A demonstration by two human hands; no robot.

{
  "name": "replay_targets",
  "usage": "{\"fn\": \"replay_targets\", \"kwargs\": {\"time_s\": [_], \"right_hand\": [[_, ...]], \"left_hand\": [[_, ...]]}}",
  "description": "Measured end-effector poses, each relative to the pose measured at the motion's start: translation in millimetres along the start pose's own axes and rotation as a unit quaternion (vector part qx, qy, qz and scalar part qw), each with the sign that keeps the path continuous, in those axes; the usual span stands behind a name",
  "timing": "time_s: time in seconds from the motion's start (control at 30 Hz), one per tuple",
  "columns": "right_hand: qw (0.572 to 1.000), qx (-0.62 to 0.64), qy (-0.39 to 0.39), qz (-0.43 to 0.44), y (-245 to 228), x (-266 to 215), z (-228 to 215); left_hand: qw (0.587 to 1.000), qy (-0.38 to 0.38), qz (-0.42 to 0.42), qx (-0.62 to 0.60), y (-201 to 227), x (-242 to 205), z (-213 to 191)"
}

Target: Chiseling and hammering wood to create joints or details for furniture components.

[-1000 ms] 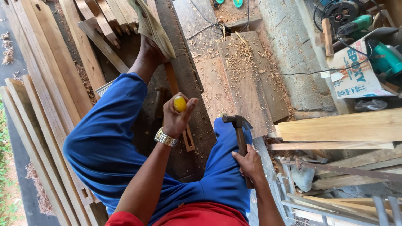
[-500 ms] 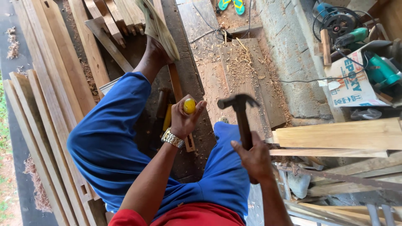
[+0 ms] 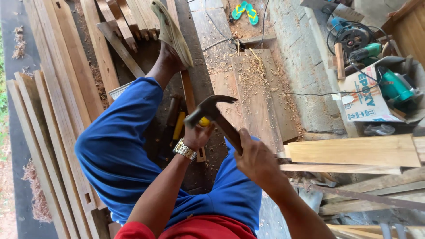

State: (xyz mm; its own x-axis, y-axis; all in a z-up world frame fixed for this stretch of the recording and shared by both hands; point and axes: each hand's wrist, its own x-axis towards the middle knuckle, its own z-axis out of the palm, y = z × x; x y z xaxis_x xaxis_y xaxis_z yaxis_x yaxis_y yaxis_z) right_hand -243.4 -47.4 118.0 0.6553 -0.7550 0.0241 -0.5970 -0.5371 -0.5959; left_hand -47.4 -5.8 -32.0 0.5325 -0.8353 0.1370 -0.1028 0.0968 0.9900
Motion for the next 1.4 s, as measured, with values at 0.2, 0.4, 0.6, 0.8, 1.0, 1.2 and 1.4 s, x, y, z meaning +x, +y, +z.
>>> {"fn": "replay_targets", "kwargs": {"time_s": [0.2, 0.4, 0.6, 0.8, 1.0, 1.2, 1.4], "right_hand": [[0.989, -0.09, -0.096, 0.071, -31.4, -1.1, -41.1], [0.963, 0.222, 0.148, 0.023, -46.3, -2.5, -95.8], [0.821, 0.438, 0.351, -0.102, -52.9, 10.5, -87.6], [0.995, -0.051, -0.08, -0.016, 17.2, -7.5, 13.1], [0.991, -0.057, -0.091, 0.077, -25.0, -17.6, -19.4], [0.982, 0.135, 0.131, 0.004, -46.6, -13.7, -71.2], [0.787, 0.497, 0.333, -0.152, -29.6, 8.5, -32.1]], "left_hand": [[0.998, 0.004, 0.042, -0.044, 41.9, 0.8, -4.2], [0.999, -0.004, 0.008, 0.035, 51.9, 2.4, -6.8], [0.999, -0.013, 0.037, 0.033, 54.5, -2.6, -5.2], [0.99, -0.025, 0.138, -0.023, 23.4, -6.1, -1.8], [0.99, -0.037, 0.027, -0.136, -12.5, -12.3, 17.8], [0.999, -0.014, 0.005, 0.045, 37.9, -7.6, -2.0], [0.998, -0.017, 0.022, 0.05, 37.2, -8.6, -1.6]]}}
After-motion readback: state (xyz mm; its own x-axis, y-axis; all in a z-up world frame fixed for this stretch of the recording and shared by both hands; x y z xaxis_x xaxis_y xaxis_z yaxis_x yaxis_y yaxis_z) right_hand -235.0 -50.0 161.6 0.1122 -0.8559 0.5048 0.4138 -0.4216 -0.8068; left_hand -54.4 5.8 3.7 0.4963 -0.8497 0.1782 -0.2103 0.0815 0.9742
